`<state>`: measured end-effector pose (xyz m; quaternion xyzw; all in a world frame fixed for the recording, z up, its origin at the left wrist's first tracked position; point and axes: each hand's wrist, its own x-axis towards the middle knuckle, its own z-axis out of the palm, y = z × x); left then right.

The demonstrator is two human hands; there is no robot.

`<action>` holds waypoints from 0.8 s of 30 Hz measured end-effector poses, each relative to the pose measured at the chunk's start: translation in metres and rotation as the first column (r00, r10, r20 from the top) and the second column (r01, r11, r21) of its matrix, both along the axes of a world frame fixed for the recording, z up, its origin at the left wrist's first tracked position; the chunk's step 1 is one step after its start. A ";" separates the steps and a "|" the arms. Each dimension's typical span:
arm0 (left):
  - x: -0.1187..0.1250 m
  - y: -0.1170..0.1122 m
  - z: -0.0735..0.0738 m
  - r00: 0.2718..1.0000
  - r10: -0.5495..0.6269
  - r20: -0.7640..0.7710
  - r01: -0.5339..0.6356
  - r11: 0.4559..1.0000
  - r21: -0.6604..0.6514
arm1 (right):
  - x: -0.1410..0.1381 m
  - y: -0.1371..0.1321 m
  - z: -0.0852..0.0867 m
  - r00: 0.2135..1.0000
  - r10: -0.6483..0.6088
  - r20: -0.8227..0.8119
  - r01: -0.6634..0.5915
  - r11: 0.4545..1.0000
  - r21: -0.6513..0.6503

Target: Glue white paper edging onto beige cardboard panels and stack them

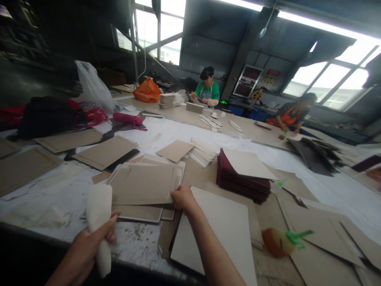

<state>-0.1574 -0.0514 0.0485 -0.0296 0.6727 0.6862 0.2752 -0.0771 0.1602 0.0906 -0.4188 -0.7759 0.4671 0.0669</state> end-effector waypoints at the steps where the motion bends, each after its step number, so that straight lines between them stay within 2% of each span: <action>1: 0.002 -0.002 0.001 0.999 0.024 -0.027 -0.024 1.000 0.004 | 0.004 -0.002 0.010 0.999 0.003 -0.040 -0.004 0.999 -0.041; 3: 0.006 -0.009 0.007 0.987 0.066 -0.143 -0.071 0.997 -0.027 | 0.015 -0.006 0.034 0.990 0.003 -0.138 -0.016 0.996 -0.090; 5: 0.014 -0.013 0.017 0.940 0.086 -0.330 -0.120 0.989 -0.084 | 0.027 -0.013 0.059 0.964 -0.013 -0.264 -0.018 0.993 -0.116; 7: 0.023 -0.012 0.031 0.833 0.065 -0.549 -0.130 0.988 -0.079 | 0.038 -0.022 0.082 0.921 -0.044 -0.388 -0.014 0.990 -0.144; 8: 0.028 -0.010 0.039 0.748 0.020 -0.664 -0.072 0.996 -0.051 | 0.043 -0.028 0.091 0.902 -0.062 -0.428 -0.006 0.988 -0.154; 10: 0.036 -0.001 0.055 0.540 -0.089 -0.837 0.129 0.991 -0.023 | 0.051 -0.040 0.105 0.882 -0.092 -0.461 0.020 0.987 -0.160; 12: 0.042 0.011 0.070 0.245 -0.142 -0.959 0.291 0.954 -0.067 | 0.059 -0.050 0.112 0.876 -0.120 -0.467 0.061 0.988 -0.139; 13: 0.045 0.017 0.076 0.088 -0.133 -0.987 0.318 0.943 -0.098 | 0.063 -0.054 0.114 0.874 -0.129 -0.468 0.080 0.989 -0.122; 15: 0.049 0.027 0.085 -0.194 -0.091 -0.977 0.291 0.945 -0.146 | 0.072 -0.059 0.116 0.870 -0.143 -0.472 0.113 0.989 -0.092; 16: 0.051 0.032 0.087 -0.298 -0.078 -0.951 0.272 0.948 -0.163 | 0.077 -0.060 0.116 0.866 -0.151 -0.477 0.123 0.988 -0.089; 17: 0.053 0.035 0.088 -0.355 -0.075 -0.932 0.261 0.949 -0.175 | 0.081 -0.061 0.117 0.860 -0.158 -0.486 0.128 0.987 -0.094; 21: 0.058 0.041 0.093 -0.488 -0.055 -0.871 0.233 0.954 -0.190 | 0.096 -0.066 0.128 0.841 -0.192 -0.506 0.128 0.979 -0.160; 23: 0.061 0.042 0.103 -0.543 -0.019 -0.840 0.229 0.958 -0.170 | 0.103 -0.070 0.140 0.818 -0.174 -0.548 0.092 0.980 -0.175; 24: 0.062 0.042 0.110 -0.548 0.005 -0.836 0.248 0.956 -0.157 | 0.107 -0.071 0.145 0.798 -0.135 -0.587 0.057 0.987 -0.150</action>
